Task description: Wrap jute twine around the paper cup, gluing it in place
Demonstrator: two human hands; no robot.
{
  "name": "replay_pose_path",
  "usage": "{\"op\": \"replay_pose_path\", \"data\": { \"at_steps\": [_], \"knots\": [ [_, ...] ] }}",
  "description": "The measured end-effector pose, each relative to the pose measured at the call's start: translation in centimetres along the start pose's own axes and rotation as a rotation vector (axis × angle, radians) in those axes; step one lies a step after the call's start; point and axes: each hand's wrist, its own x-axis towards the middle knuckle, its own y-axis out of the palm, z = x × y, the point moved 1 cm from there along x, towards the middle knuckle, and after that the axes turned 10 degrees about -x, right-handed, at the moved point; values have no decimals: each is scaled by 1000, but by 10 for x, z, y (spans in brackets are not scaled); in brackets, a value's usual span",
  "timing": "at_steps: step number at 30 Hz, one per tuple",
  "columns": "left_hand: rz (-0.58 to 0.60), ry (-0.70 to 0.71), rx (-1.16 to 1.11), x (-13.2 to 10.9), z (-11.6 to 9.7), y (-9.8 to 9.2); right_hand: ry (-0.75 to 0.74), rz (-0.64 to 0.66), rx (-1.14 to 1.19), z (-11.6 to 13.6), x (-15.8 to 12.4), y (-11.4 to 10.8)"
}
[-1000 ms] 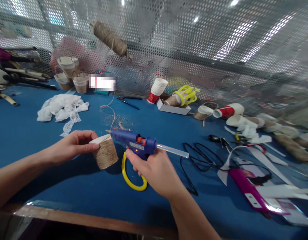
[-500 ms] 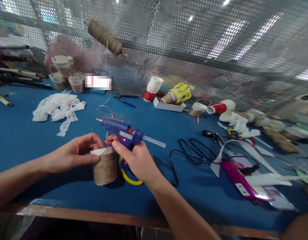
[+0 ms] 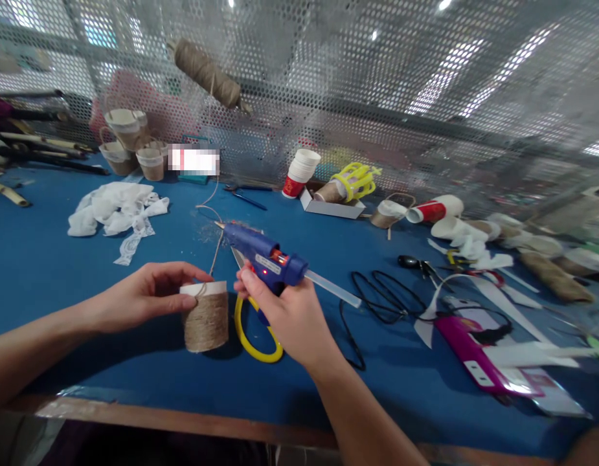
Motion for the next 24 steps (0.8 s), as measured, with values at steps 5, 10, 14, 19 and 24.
{"op": "replay_pose_path", "data": {
  "at_steps": [5,10,14,19,24],
  "knots": [
    [-260,155,116,7,3,-13,13,71,-149,-4,-5,1],
    [-368,242,222,8,6,-17,-89,58,-348,-9,-6,5],
    [-363,242,246,8,6,-18,-139,-32,-420,-14,-8,6],
    [-377,234,317,9,2,-21,-160,-82,-496,-19,-12,9],
    [-394,251,414,7,-1,-22,-159,-71,-546,-12,-13,9]
  ]
}}
